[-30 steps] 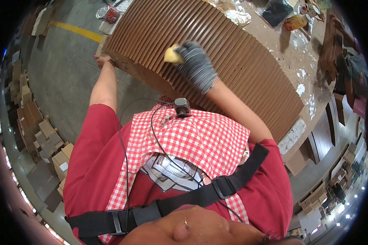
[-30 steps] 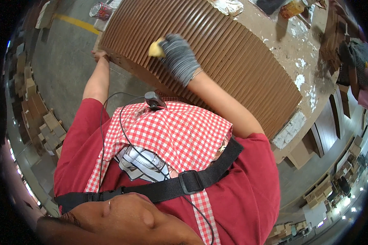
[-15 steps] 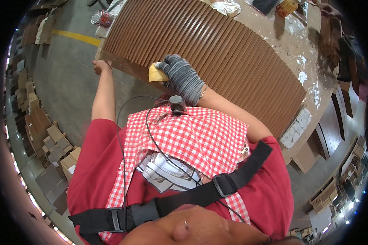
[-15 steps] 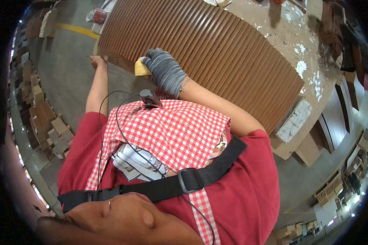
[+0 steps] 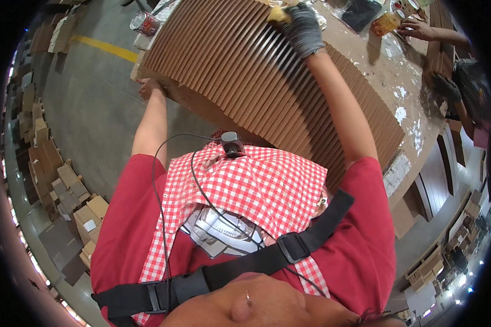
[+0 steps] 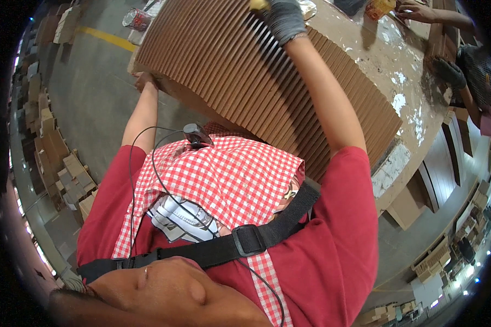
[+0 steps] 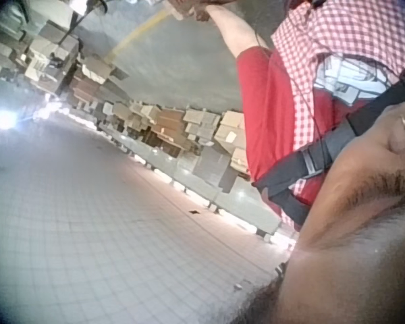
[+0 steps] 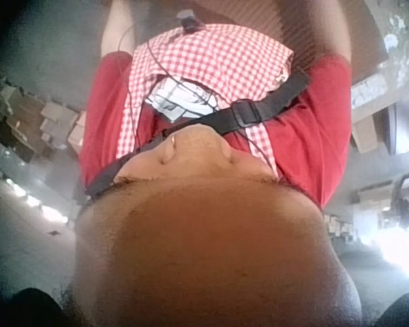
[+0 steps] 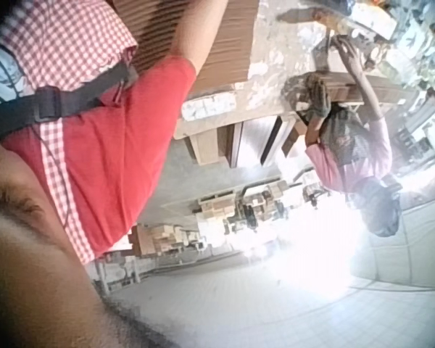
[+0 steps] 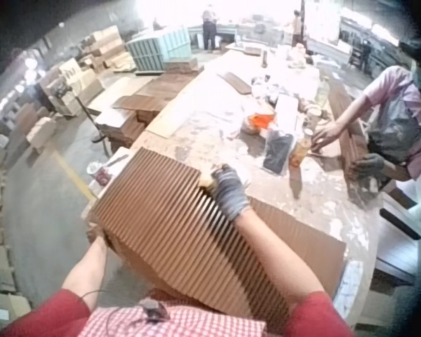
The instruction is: The person uses a small sponge to apply a liquid into the grooves of a wooden panel and then wipes the surface with a white cloth using liquid from a bottle.
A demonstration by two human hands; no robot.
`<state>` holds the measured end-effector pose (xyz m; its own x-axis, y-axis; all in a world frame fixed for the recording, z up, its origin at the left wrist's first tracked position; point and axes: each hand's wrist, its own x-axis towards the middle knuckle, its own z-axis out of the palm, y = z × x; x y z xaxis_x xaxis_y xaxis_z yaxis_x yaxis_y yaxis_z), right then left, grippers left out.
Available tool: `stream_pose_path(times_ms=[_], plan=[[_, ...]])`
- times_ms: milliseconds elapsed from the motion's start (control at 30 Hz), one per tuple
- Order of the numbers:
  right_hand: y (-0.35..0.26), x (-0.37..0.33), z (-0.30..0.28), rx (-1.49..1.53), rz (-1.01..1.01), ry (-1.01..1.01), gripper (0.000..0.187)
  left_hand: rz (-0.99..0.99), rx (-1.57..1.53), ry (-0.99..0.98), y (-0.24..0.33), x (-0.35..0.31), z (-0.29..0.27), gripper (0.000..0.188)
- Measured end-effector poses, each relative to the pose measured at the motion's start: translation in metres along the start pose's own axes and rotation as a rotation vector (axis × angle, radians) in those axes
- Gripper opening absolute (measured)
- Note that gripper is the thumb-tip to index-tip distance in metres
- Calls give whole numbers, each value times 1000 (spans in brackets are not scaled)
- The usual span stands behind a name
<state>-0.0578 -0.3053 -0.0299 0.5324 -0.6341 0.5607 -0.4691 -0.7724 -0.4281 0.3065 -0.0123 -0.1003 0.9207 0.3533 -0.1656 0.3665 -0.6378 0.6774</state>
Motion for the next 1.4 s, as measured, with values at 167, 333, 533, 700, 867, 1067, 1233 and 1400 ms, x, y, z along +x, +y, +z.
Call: stream_pose_path(times_ms=[167,333,533,700,867,1067,1233,1400], plan=[[37,30,-16,-88,96,52,37,13,-61,2,-10,14,14,73],[21,6,-26,-27,107,-82,39,-26,-95,15,-13,13,15,73],[-42,-28,-9,-18,124,-205,35,-32,-93,-12,-7,1,9,74],[-115,-79,-10,385,317,-438,35,-24,-109,-21,-6,-4,7,74],[-175,-120,-30,357,-32,-464,42,-2,-84,-35,-9,8,12,74],[-156,-94,-29,534,-56,-260,38,-11,-94,-45,-10,16,14,74],[-42,-3,-18,91,102,-137,36,-22,-76,-76,-6,8,10,79],[-40,-2,10,8,140,-286,31,-33,-172,-66,-6,9,11,74]])
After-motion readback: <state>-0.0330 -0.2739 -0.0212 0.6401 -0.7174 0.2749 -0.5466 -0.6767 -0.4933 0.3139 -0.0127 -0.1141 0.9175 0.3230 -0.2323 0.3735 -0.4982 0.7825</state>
